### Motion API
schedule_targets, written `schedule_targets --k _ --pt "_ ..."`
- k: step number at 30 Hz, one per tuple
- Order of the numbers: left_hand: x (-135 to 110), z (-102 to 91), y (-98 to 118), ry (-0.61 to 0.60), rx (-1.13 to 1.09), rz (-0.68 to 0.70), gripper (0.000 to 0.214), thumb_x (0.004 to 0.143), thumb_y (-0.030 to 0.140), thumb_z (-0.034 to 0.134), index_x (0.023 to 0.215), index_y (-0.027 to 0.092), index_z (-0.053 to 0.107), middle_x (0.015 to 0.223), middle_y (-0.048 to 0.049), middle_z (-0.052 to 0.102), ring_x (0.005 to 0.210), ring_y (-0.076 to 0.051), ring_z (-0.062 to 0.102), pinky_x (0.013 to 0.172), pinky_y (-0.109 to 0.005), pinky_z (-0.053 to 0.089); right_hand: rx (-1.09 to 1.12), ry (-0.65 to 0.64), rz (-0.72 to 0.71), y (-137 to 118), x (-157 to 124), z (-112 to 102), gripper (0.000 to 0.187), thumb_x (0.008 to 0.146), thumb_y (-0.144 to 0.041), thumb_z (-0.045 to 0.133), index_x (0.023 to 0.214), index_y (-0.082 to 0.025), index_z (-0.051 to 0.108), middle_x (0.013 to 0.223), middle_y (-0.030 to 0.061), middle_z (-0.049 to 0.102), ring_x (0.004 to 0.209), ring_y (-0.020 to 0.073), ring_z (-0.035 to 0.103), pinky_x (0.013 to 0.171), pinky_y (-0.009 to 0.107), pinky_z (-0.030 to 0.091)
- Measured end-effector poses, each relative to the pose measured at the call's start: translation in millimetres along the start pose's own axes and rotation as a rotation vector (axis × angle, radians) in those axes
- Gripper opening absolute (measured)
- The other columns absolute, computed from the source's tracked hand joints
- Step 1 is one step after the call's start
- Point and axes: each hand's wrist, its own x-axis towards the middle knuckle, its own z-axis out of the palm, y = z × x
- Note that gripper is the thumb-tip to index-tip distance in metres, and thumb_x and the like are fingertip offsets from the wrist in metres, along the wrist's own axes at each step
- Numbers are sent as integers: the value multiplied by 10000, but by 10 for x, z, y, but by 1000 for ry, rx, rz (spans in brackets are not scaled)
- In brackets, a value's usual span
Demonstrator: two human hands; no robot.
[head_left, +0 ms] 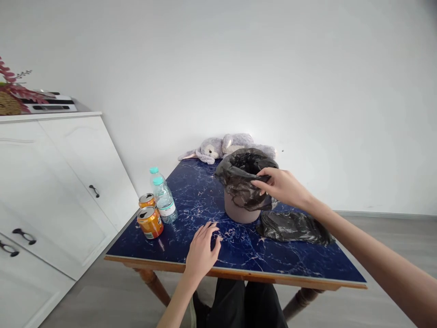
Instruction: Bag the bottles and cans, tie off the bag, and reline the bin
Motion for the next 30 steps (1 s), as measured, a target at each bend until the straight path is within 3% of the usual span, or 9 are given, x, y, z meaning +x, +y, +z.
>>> schedule_targets --k 6,11,14,16,19,22,25,30 --pt "0 -11 -7 55 -59 -28 245 1047 280 530 1274 265 622 1358 -85 734 1334 -289 671 1120 -513 569 72 -34 -81 -323 -311 47 267 1008 -483 626 1069 -230 685 925 66 802 785 253 778 669 365 592" --pt "-23 -179 45 228 -176 -79 203 1054 262 470 1188 278 622 1150 -76 757 1110 -271 750 968 -463 635 201 96 -143 -406 -588 156 291 1032 -458 596 1235 -252 627 1138 96 743 807 216 742 766 390 615" --pt "-66 -448 66 314 -176 -71 159 1031 265 485 1115 335 600 1093 -75 714 1057 -300 739 919 -504 644 369 297 -155 -305 -819 304 307 1040 -451 595 1296 -284 562 1194 111 696 768 203 703 780 410 605" --pt "-50 -707 65 359 -134 -48 182 1008 266 526 1134 386 582 1106 -70 682 1076 -318 719 944 -540 628 485 370 -82 -153 -981 437 267 1039 -478 601 1233 -300 552 1003 65 686 698 202 655 684 388 568" --pt "126 -1158 22 489 24 19 251 986 243 575 1189 391 570 1150 -65 657 1151 -316 676 1038 -563 574 636 262 83 147 -1180 677 268 1036 -544 590 1107 -286 569 674 -37 543 585 187 578 565 326 482" --pt "460 -1578 -118 601 205 60 244 981 264 603 1225 282 602 1203 -122 661 1209 -333 632 1072 -558 526 722 127 164 426 -1297 935 349 994 -597 625 1004 -250 596 688 -35 574 540 156 565 541 301 459" --pt "803 -1883 -363 559 343 27 314 1000 331 582 1286 206 612 1295 -174 677 1268 -359 601 1128 -581 451 795 6 210 617 -1355 1162 422 951 -651 638 976 -231 615 736 -24 613 506 135 540 527 294 450" --pt "1090 -2096 -764 269 503 -68 466 1013 472 504 1333 169 656 1296 -183 742 1253 -399 642 1076 -572 472 732 -37 219 776 -1414 1394 403 980 -628 600 995 -229 653 635 -52 553 507 139 489 530 276 395"
